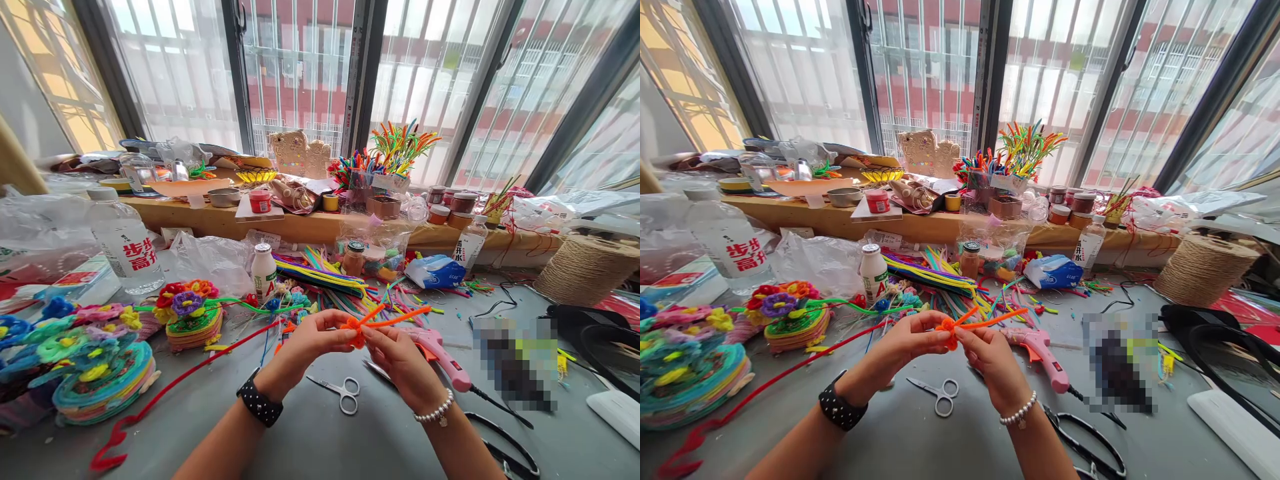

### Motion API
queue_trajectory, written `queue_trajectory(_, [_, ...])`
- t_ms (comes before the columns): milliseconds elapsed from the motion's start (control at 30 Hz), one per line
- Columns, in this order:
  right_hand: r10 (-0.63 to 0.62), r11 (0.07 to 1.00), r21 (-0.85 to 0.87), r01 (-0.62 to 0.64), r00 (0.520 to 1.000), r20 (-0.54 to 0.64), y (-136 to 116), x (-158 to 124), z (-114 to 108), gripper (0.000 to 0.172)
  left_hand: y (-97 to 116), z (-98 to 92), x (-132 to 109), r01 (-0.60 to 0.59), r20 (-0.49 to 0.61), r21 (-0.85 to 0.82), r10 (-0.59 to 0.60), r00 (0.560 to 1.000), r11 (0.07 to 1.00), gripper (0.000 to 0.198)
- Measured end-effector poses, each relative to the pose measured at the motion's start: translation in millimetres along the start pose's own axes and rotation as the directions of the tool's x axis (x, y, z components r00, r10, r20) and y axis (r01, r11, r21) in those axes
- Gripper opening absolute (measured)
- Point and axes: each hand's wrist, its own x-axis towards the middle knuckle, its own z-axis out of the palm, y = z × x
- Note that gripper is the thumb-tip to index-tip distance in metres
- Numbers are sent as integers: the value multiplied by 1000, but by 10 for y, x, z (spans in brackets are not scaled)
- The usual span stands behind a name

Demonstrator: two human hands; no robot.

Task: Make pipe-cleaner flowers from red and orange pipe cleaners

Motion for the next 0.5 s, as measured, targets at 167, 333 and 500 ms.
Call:
queue_trajectory(167, [-56,988,-140,60,998,33,-37,-13,-8,25,9,42,-6,-31,-29,138,35,999,990,23])
queue_trajectory(333, [-39,998,-53,44,995,90,7,-1,7,27,-2,74,0,-72,-65,136,82,995,988,24])
queue_trajectory(500, [-69,998,-10,70,996,57,39,15,22,28,-43,69,17,-108,-75,243,130,989,964,28])
